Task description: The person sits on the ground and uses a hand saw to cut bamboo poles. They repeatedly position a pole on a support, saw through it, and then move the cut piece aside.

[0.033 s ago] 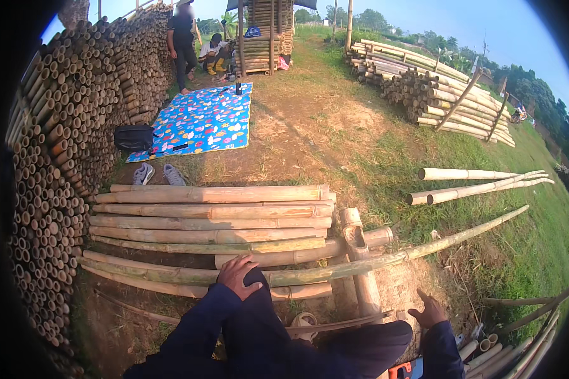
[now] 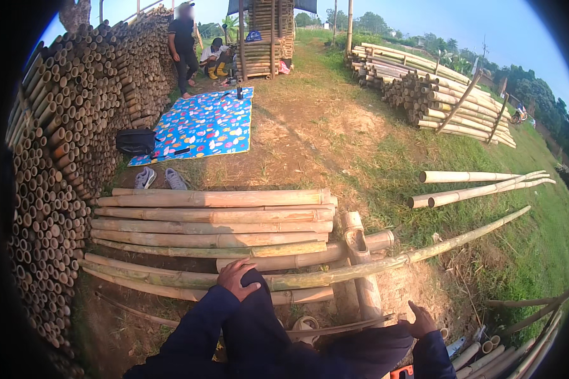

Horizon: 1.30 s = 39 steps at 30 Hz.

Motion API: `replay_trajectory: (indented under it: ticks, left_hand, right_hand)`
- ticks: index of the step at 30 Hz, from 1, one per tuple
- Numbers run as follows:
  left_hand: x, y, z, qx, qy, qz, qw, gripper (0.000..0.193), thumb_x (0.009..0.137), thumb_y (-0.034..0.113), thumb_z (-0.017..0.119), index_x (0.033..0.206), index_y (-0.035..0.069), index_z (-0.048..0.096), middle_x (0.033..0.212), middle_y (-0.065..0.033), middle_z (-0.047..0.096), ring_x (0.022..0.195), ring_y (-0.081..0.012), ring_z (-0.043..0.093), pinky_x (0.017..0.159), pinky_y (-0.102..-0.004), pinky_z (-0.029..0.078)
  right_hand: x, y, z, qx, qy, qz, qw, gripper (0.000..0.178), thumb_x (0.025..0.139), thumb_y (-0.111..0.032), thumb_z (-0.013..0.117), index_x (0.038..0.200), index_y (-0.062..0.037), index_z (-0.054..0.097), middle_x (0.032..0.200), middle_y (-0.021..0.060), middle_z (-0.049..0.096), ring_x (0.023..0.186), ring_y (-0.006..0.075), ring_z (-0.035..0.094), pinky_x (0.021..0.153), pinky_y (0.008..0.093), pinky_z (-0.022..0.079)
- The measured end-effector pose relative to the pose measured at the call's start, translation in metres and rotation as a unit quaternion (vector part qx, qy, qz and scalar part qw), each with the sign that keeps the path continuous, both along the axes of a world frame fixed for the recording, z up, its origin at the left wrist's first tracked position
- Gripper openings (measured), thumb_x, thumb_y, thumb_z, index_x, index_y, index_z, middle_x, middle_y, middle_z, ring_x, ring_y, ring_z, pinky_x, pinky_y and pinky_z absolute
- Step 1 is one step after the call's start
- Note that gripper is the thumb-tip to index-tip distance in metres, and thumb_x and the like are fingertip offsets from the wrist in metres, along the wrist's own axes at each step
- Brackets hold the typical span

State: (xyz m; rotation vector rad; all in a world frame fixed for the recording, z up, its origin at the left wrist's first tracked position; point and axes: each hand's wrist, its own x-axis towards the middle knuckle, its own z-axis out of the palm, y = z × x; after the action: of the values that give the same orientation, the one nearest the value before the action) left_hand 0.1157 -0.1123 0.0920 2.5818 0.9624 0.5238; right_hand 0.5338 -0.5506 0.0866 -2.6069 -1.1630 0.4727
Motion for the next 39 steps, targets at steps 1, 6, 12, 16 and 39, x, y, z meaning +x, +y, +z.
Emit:
replay_trajectory:
  ticks: [1,6,12,16,39]
  left_hand:
    - [-0.008,0.011,-0.002,-0.074,-0.02,0.03,0.997,0.066,0.086,0.056,0.072,0.136,0.013,0.063,0.143,-0.0141,0.059,0.137,-0.0291,0.051,0.118,-0.0457,0.034]
    - [-0.005,0.043,-0.017,-0.202,0.024,0.14,0.969,0.074,0.083,0.064,0.07,0.135,0.011,0.064,0.134,-0.0166,0.065,0.126,-0.0328,0.06,0.11,-0.041,0.044]
    - [0.075,0.01,0.019,-0.151,0.098,-0.065,0.982,0.065,0.087,0.057,0.071,0.135,0.014,0.062,0.129,-0.0104,0.069,0.117,-0.0288,0.067,0.099,-0.0413,0.051]
    - [0.144,-0.008,-0.017,-0.211,-0.014,-0.1,0.972,0.047,0.088,0.027,0.078,0.129,0.009,0.065,0.119,-0.0126,0.073,0.086,-0.021,0.072,0.077,-0.0363,0.057]
    - [0.212,-0.005,-0.117,-0.173,0.264,-0.15,0.937,0.041,0.074,0.026,0.081,0.11,0.008,0.074,0.112,-0.0145,0.074,0.11,-0.0315,0.071,0.094,-0.0454,0.055]
  right_hand:
    - [-0.028,0.005,-0.026,0.029,0.06,-0.049,0.997,0.086,0.082,-0.055,0.079,0.151,-0.0126,0.05,0.146,0.0251,0.054,0.14,0.0414,0.046,0.118,0.048,0.036]
    - [-0.133,0.022,-0.067,-0.033,-0.04,-0.128,0.99,0.08,0.082,-0.069,0.066,0.144,-0.0181,0.059,0.16,0.0174,0.039,0.155,0.0396,0.019,0.121,0.0702,0.003]
    - [-0.186,0.011,-0.071,-0.026,-0.044,0.033,0.998,0.074,0.09,-0.071,0.054,0.141,-0.019,0.062,0.154,0.0116,0.05,0.153,0.0351,0.028,0.118,0.0749,-0.005]
    - [-0.191,0.003,-0.064,0.048,0.017,0.071,0.996,0.057,0.092,-0.051,0.067,0.134,-0.0131,0.066,0.142,0.006,0.062,0.142,0.0259,0.047,0.125,0.0592,0.013]
    - [-0.189,-0.023,-0.083,0.025,-0.12,-0.067,0.99,0.061,0.099,-0.049,0.055,0.149,-0.0148,0.055,0.162,0.0143,0.039,0.153,0.0397,0.025,0.122,0.0585,0.016]
